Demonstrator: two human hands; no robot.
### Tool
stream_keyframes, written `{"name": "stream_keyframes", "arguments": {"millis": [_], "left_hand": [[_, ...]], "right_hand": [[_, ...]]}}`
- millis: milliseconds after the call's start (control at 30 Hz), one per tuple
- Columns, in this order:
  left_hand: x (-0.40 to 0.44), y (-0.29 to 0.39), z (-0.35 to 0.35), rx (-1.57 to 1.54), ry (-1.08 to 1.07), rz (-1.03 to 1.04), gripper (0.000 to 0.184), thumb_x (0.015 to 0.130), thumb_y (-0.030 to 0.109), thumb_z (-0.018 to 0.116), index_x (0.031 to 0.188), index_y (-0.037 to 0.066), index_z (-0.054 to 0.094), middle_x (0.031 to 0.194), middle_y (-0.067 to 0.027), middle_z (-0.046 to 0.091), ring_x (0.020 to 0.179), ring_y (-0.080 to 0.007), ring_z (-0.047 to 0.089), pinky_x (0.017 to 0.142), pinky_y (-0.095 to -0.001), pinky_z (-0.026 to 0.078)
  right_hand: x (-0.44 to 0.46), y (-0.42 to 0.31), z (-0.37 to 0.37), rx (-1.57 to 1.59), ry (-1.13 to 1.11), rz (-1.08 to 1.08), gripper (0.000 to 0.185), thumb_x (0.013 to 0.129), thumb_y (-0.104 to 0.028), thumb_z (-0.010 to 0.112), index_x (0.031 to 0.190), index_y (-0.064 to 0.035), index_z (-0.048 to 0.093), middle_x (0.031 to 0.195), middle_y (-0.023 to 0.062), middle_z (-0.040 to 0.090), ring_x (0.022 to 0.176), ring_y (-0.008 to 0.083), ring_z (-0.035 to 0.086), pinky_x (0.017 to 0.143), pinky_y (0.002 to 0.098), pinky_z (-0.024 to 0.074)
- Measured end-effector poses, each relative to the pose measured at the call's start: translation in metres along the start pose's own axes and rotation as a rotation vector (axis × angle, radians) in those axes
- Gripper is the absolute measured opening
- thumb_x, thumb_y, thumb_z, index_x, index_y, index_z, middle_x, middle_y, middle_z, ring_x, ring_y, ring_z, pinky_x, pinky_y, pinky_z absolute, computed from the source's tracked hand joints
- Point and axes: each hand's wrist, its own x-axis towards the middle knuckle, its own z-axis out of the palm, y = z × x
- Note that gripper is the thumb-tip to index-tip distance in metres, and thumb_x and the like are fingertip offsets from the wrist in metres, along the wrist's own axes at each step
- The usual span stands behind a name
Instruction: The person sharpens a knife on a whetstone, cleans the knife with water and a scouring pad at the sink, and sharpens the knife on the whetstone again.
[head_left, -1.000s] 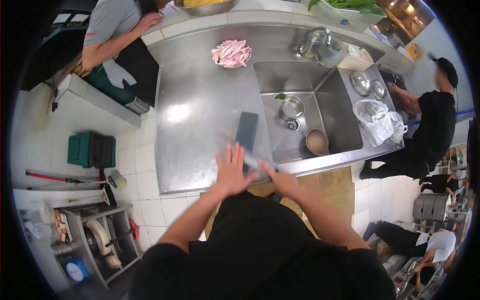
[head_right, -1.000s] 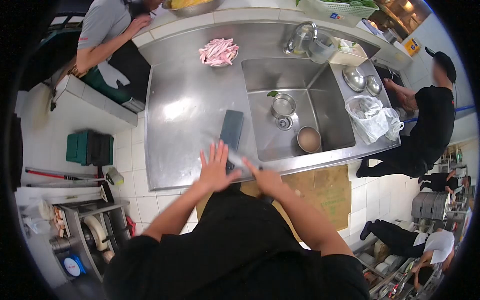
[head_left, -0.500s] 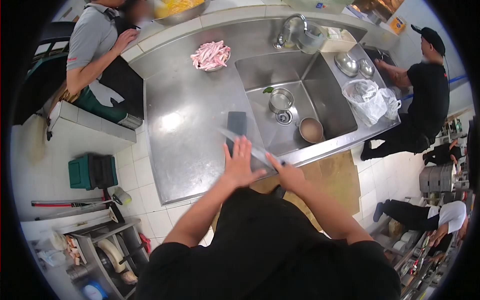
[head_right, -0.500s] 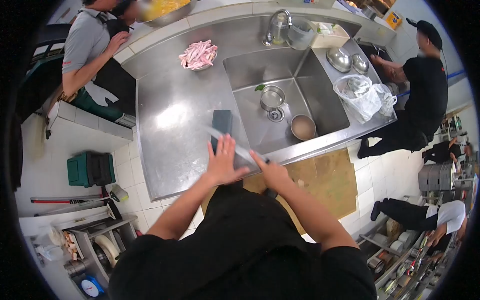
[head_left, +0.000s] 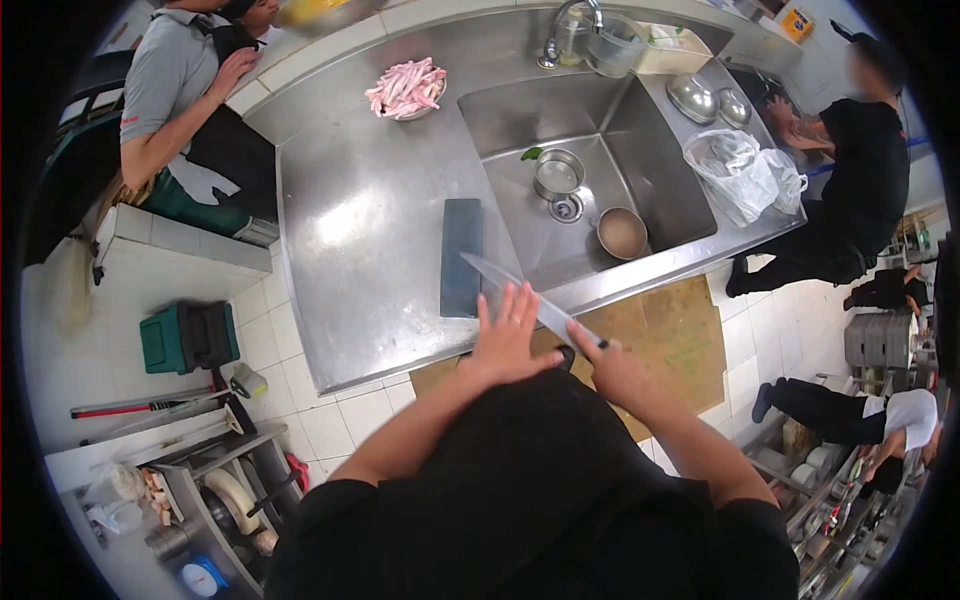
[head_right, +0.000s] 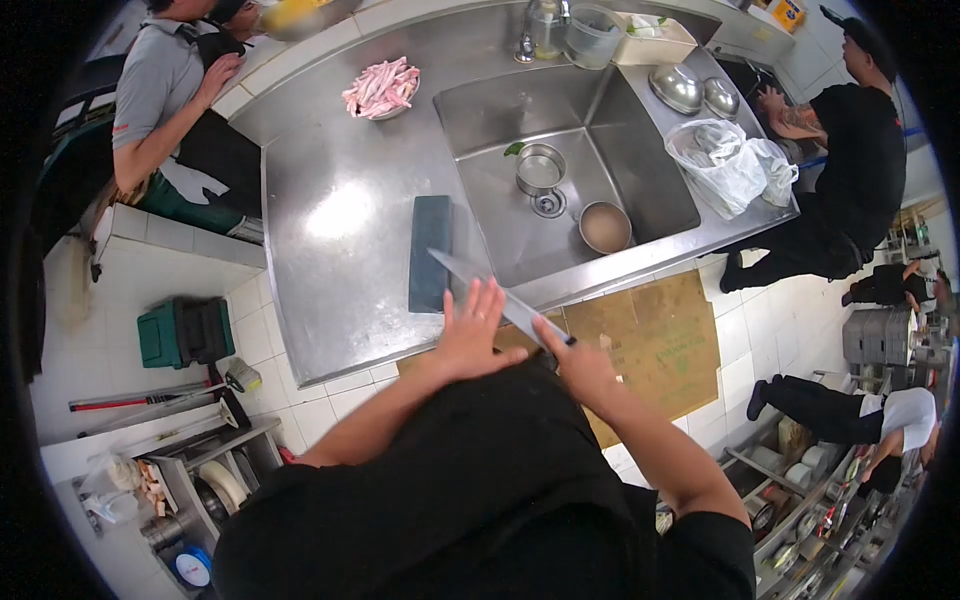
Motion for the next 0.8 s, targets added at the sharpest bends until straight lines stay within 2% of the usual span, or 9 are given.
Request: {"name": "stream_keyframes", "arguments": {"millis": [100, 167, 267, 367, 433, 500, 600, 667, 800], "left_hand": [[-0.003, 0.004, 0.006, -0.064, -0.048, 0.018, 0.117, 0.094, 0.082, 0.046, 0.17, -0.001, 0.015, 0.18, -0.0182, 0.006, 0.167, -0.0376, 0.001, 0.126, -0.0726, -0.002], [0.037, -0.021, -0.016, -0.037, 0.1, -0.055, 0.116, 0.095, 0.083, 0.044, 0.17, -0.001, 0.015, 0.18, -0.0189, 0.007, 0.167, -0.0376, 0.001, 0.126, -0.0725, -0.002], [0.079, -0.057, -0.051, -0.076, 0.05, -0.17, 0.119, 0.094, 0.086, 0.043, 0.171, 0.0, 0.013, 0.18, -0.0183, 0.004, 0.167, -0.0359, -0.001, 0.128, -0.0703, -0.003], [0.045, -0.059, -0.039, -0.062, 0.08, -0.182, 0.12, 0.094, 0.086, 0.044, 0.171, 0.0, 0.013, 0.18, -0.0182, 0.003, 0.167, -0.0364, -0.001, 0.128, -0.0704, -0.003], [-0.005, -0.045, -0.005, -0.008, 0.08, -0.193, 0.121, 0.093, 0.086, 0.044, 0.171, -0.001, 0.012, 0.18, -0.0184, 0.003, 0.167, -0.0376, -0.002, 0.128, -0.0701, -0.004], [-0.039, -0.031, 0.009, 0.001, 0.037, -0.226, 0.122, 0.093, 0.086, 0.045, 0.171, -0.001, 0.011, 0.18, -0.0187, 0.003, 0.167, -0.0385, -0.002, 0.127, -0.0698, -0.005], [-0.012, -0.064, -0.006, -0.02, 0.132, -0.3, 0.123, 0.092, 0.087, 0.044, 0.17, -0.002, 0.011, 0.181, -0.0183, 0.002, 0.167, -0.0384, -0.002, 0.127, -0.0697, -0.005], [0.03, -0.104, -0.042, -0.078, 0.169, -0.372, 0.124, 0.092, 0.089, 0.041, 0.17, -0.002, 0.011, 0.181, -0.0178, 0.003, 0.167, -0.0388, -0.002, 0.127, -0.0698, -0.004], [0.067, -0.146, -0.085, -0.069, 0.097, -0.445, 0.124, 0.092, 0.09, 0.037, 0.17, -0.001, 0.011, 0.181, -0.0176, 0.005, 0.166, -0.0396, -0.001, 0.128, -0.0696, -0.005]], "right_hand": [[-0.006, 0.002, 0.006, -0.037, -0.027, 0.014, 0.096, 0.096, -0.006, 0.06, 0.173, -0.031, 0.009, 0.096, 0.0247, 0.075, 0.085, 0.0413, 0.077, 0.075, 0.0537, 0.061], [0.039, -0.007, -0.019, -0.035, 0.165, -0.042, 0.097, 0.096, -0.006, 0.061, 0.173, -0.0313, 0.009, 0.095, 0.0246, 0.076, 0.084, 0.0409, 0.077, 0.074, 0.0535, 0.0609], [0.102, -0.035, -0.038, -0.026, 0.145, 0.013, 0.097, 0.096, -0.006, 0.061, 0.173, -0.0314, 0.008, 0.098, 0.0252, 0.076, 0.085, 0.0419, 0.077, 0.075, 0.0541, 0.0608], [0.093, -0.037, -0.014, 0.033, 0.155, -0.09, 0.1, 0.096, -0.007, 0.063, 0.173, -0.0347, 0.006, 0.101, 0.0251, 0.076, 0.089, 0.0426, 0.077, 0.077, 0.0542, 0.061], [0.057, -0.036, -0.007, 0.007, 0.032, -0.142, 0.095, 0.096, -0.013, 0.059, 0.172, -0.0415, 0.009, 0.103, 0.0276, 0.075, 0.088, 0.0451, 0.076, 0.079, 0.0599, 0.0578], [0.038, -0.045, -0.01, 0.015, -0.126, -0.1, 0.096, 0.096, -0.01, 0.057, 0.171, -0.0453, 0.009, 0.103, 0.0282, 0.074, 0.089, 0.0449, 0.076, 0.079, 0.0583, 0.0582], [0.092, -0.051, -0.017, -0.106, 0.047, -0.206, 0.099, 0.097, -0.009, 0.061, 0.172, -0.043, 0.006, 0.105, 0.025, 0.075, 0.091, 0.043, 0.077, 0.079, 0.0538, 0.0612], [0.152, -0.071, -0.04, -0.044, 0.157, -0.205, 0.097, 0.097, -0.007, 0.059, 0.172, -0.0431, 0.008, 0.106, 0.025, 0.075, 0.093, 0.0425, 0.077, 0.08, 0.054, 0.0608], [0.201, -0.096, -0.065, -0.008, 0.204, -0.237, 0.097, 0.096, -0.005, 0.056, 0.171, -0.0433, 0.008, 0.108, 0.0268, 0.075, 0.095, 0.0432, 0.076, 0.081, 0.0542, 0.0595]]}}
